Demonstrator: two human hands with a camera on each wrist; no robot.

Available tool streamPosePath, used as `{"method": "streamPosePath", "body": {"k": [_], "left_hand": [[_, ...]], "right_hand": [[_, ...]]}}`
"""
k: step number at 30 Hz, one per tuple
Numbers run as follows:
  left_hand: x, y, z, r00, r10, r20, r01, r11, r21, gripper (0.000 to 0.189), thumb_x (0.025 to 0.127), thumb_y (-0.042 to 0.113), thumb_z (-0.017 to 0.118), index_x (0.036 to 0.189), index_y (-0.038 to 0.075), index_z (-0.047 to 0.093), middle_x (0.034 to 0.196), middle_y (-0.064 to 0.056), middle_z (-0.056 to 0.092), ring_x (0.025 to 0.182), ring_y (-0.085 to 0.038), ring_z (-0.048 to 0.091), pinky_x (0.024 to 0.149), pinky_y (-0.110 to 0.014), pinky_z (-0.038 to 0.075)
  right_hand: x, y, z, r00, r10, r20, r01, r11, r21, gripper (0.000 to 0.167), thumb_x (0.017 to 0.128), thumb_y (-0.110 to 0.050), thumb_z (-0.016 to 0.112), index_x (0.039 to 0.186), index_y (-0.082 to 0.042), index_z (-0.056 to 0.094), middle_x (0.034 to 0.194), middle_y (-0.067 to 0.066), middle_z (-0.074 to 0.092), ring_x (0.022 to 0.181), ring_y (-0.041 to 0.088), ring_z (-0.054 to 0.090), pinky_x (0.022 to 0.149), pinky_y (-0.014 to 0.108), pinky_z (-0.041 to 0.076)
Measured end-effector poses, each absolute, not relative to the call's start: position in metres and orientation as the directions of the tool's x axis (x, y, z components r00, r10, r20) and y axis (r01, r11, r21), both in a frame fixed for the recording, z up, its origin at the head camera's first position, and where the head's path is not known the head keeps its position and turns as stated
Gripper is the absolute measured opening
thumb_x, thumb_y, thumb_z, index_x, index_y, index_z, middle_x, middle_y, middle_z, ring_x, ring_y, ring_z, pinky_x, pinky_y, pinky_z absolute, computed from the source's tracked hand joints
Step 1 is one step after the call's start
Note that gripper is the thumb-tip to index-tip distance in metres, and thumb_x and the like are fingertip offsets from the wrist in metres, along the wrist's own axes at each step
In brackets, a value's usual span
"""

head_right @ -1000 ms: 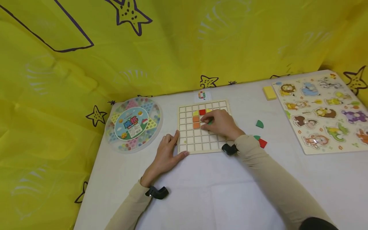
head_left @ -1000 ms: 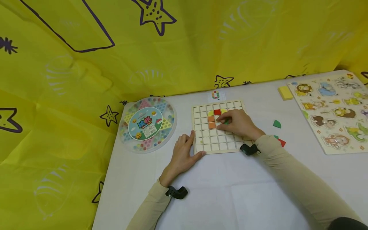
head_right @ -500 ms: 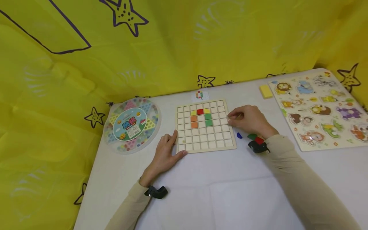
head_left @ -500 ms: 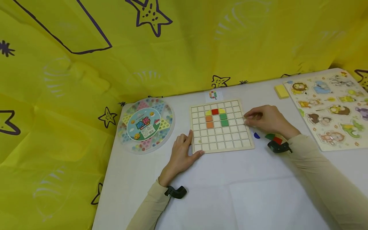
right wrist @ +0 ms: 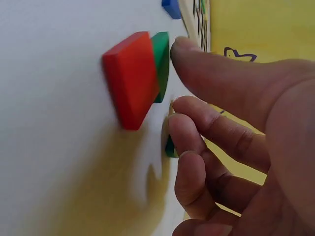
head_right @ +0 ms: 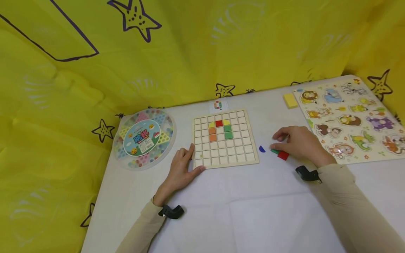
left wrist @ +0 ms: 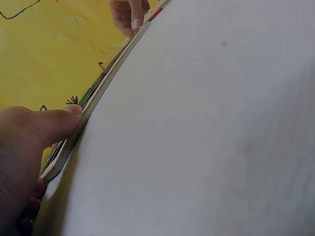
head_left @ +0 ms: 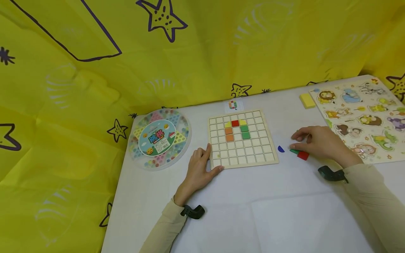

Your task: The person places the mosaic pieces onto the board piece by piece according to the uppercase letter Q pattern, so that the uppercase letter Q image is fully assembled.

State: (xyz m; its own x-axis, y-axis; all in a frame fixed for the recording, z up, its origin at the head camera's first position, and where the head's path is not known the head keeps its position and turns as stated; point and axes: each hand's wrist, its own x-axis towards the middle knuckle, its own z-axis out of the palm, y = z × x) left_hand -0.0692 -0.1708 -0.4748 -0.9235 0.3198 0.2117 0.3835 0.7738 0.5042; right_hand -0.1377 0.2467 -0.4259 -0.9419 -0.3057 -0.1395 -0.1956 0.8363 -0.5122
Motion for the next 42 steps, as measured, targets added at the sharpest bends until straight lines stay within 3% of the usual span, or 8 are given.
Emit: {"method": "streamPosePath", "body": {"k": [5, 9, 14, 18, 23, 32, 37, 42], "left_hand": [[-0.068, -0.172, -0.475, -0.928, 0.310, 0.204, 0.372, 0.775, 0.512, 0.094, 0.090, 0.038, 0.084, 0.159, -0.008, 0.040, 0.095, -0.007, 0.047, 0.085, -0.013, 0.030, 0.080, -0.029, 0.028], [-0.068, -0.172, -0.475, -0.930, 0.309, 0.198, 0.367, 0.773, 0.517, 0.094, 0.090, 0.038, 0.084, 0.160, -0.007, 0.039, 0.095, -0.007, 0.047, 0.085, -0.014, 0.031, 0.080, -0.029, 0.028], [-0.068, -0.173, -0.476, -0.932, 0.311, 0.187, 0.363, 0.774, 0.519, 0.095, 0.091, 0.040, 0.084, 0.160, -0.007, 0.039, 0.096, -0.008, 0.048, 0.086, -0.015, 0.032, 0.081, -0.029, 0.028], [-0.068, -0.173, -0.477, -0.935, 0.308, 0.179, 0.355, 0.776, 0.522, 0.095, 0.090, 0.040, 0.084, 0.160, -0.007, 0.039, 0.097, -0.008, 0.048, 0.086, -0.016, 0.033, 0.081, -0.030, 0.029], [-0.067, -0.172, -0.477, -0.938, 0.305, 0.166, 0.346, 0.777, 0.525, 0.095, 0.090, 0.040, 0.084, 0.160, -0.006, 0.038, 0.097, -0.007, 0.048, 0.086, -0.016, 0.033, 0.082, -0.030, 0.028], [-0.067, -0.172, -0.476, -0.936, 0.307, 0.172, 0.351, 0.780, 0.519, 0.094, 0.090, 0.040, 0.084, 0.159, -0.007, 0.040, 0.097, -0.007, 0.048, 0.086, -0.017, 0.034, 0.082, -0.030, 0.029], [-0.068, -0.171, -0.475, -0.939, 0.304, 0.159, 0.341, 0.780, 0.524, 0.095, 0.091, 0.041, 0.083, 0.160, -0.006, 0.039, 0.097, -0.007, 0.048, 0.087, -0.017, 0.033, 0.082, -0.030, 0.028], [-0.070, -0.171, -0.476, -0.940, 0.304, 0.155, 0.339, 0.783, 0.522, 0.095, 0.091, 0.041, 0.084, 0.160, -0.005, 0.039, 0.097, -0.007, 0.047, 0.087, -0.017, 0.033, 0.082, -0.030, 0.028]], "right_hand": [[-0.126, 0.249, -0.425, -0.945, -0.283, -0.161, -0.176, 0.859, -0.481, 0.047, 0.086, -0.054, 0.085, 0.102, -0.010, 0.076, 0.091, -0.002, 0.073, 0.078, 0.014, 0.059, 0.064, 0.031, 0.043], [-0.123, 0.247, -0.426, -0.945, -0.288, -0.155, -0.185, 0.861, -0.474, 0.042, 0.086, -0.051, 0.086, 0.097, -0.012, 0.076, 0.087, -0.005, 0.072, 0.076, 0.011, 0.060, 0.063, 0.032, 0.044], [-0.124, 0.242, -0.429, -0.944, -0.313, -0.108, -0.224, 0.845, -0.485, 0.030, 0.088, -0.038, 0.088, 0.097, -0.011, 0.079, 0.087, -0.004, 0.076, 0.079, 0.013, 0.067, 0.068, 0.032, 0.047], [-0.124, 0.238, -0.432, -0.943, -0.326, -0.071, -0.243, 0.817, -0.523, 0.022, 0.090, -0.022, 0.086, 0.105, -0.008, 0.081, 0.095, 0.006, 0.080, 0.092, 0.029, 0.072, 0.080, 0.043, 0.052], [-0.122, 0.235, -0.435, -0.941, -0.338, -0.007, -0.276, 0.780, -0.562, 0.029, 0.088, -0.008, 0.086, 0.115, -0.005, 0.079, 0.107, 0.015, 0.078, 0.104, 0.038, 0.068, 0.090, 0.054, 0.049], [-0.121, 0.236, -0.440, -0.949, -0.314, 0.021, -0.279, 0.807, -0.521, 0.035, 0.083, -0.028, 0.092, 0.106, -0.004, 0.078, 0.095, 0.006, 0.076, 0.088, 0.025, 0.067, 0.078, 0.040, 0.050], [-0.121, 0.233, -0.439, -0.940, -0.337, 0.047, -0.311, 0.794, -0.522, 0.030, 0.084, -0.018, 0.090, 0.108, -0.004, 0.078, 0.093, 0.002, 0.075, 0.084, 0.019, 0.065, 0.076, 0.032, 0.050], [-0.122, 0.234, -0.438, -0.933, -0.357, 0.050, -0.328, 0.782, -0.530, 0.035, 0.088, -0.010, 0.085, 0.117, 0.005, 0.072, 0.099, 0.012, 0.075, 0.086, 0.024, 0.068, 0.078, 0.035, 0.051]]}}
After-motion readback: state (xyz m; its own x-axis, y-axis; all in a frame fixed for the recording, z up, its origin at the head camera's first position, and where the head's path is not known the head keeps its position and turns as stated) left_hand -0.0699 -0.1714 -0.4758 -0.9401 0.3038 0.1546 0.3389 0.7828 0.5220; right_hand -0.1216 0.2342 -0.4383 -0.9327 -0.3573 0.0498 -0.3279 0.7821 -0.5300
